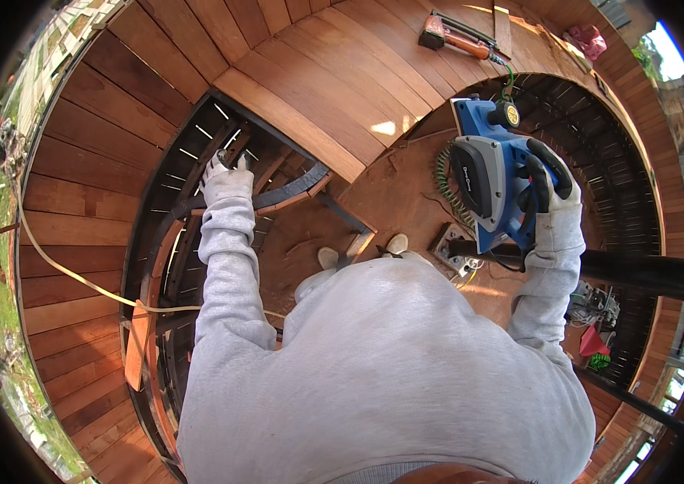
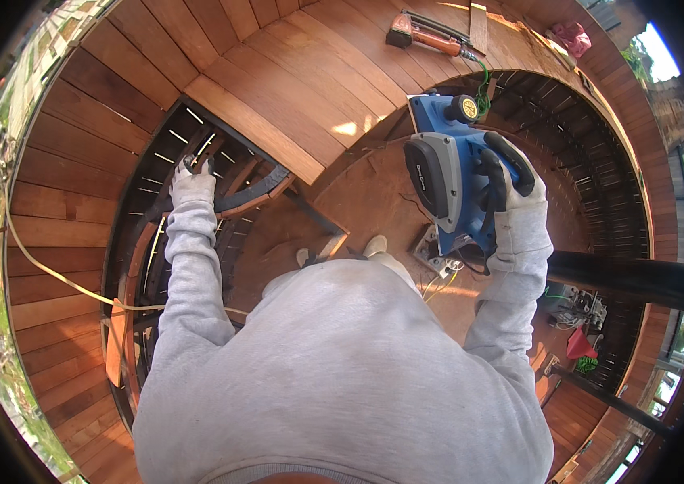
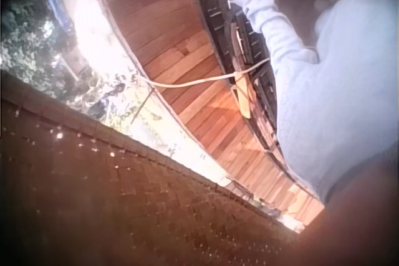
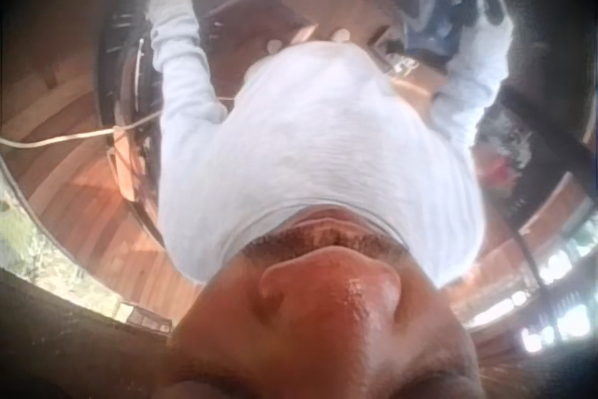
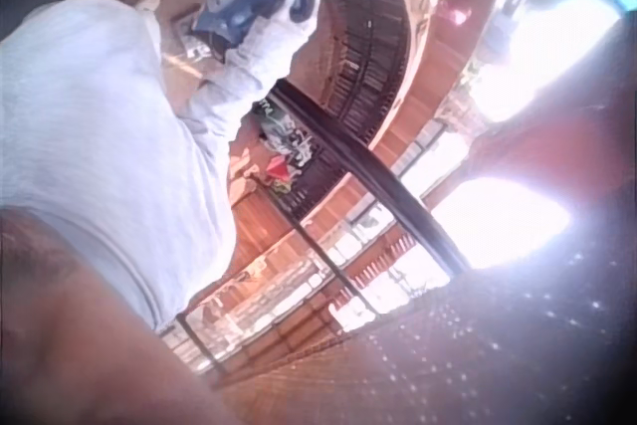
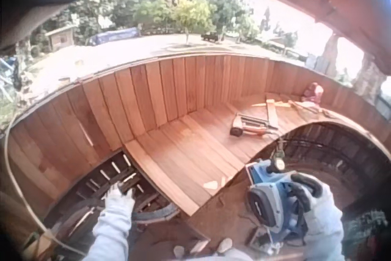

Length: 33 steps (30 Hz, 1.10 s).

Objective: The person installs wooden planks on a curved ceiling using a nail gun and a circular saw. They position each plank, secure it with nails, and cut pieces to fit the curved structure. The work progresses along the ceiling, with tools and materials visible nearby.

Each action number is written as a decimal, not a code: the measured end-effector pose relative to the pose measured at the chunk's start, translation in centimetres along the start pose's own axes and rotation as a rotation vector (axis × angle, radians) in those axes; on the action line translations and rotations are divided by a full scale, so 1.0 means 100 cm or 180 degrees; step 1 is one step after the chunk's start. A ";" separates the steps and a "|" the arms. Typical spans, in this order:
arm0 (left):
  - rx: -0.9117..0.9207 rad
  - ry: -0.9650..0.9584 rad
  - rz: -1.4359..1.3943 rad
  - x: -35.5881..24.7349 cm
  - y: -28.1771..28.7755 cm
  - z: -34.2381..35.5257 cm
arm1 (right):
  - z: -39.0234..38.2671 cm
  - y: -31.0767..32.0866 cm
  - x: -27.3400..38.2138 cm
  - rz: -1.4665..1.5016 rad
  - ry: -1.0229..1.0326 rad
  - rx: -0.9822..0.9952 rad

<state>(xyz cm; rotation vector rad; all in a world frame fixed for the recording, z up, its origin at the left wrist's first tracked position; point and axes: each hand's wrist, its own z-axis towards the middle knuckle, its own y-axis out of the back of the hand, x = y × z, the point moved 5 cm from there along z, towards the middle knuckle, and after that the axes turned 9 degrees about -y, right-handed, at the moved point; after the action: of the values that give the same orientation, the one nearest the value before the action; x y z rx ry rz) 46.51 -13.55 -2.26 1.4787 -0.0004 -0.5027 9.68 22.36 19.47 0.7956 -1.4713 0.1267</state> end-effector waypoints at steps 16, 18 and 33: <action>0.0627 -0.1149 0.0907 -0.228 -0.066 -0.070 | 0.021 0.162 -0.156 -0.0092 -0.0543 -0.0265; 0.0414 -0.1289 0.0843 -0.241 -0.064 -0.108 | 0.037 0.172 -0.169 -0.0154 -0.0414 -0.0145; 0.0622 -0.0493 -0.1145 -0.264 -0.083 -0.190 | 0.135 0.193 -0.154 -0.0169 -0.0248 -0.0005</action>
<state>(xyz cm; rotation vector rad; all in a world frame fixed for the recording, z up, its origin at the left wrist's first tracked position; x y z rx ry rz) 25.86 12.91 -4.24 1.6353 0.0984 -0.9295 -14.11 35.27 11.78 0.8455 -1.5219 0.0548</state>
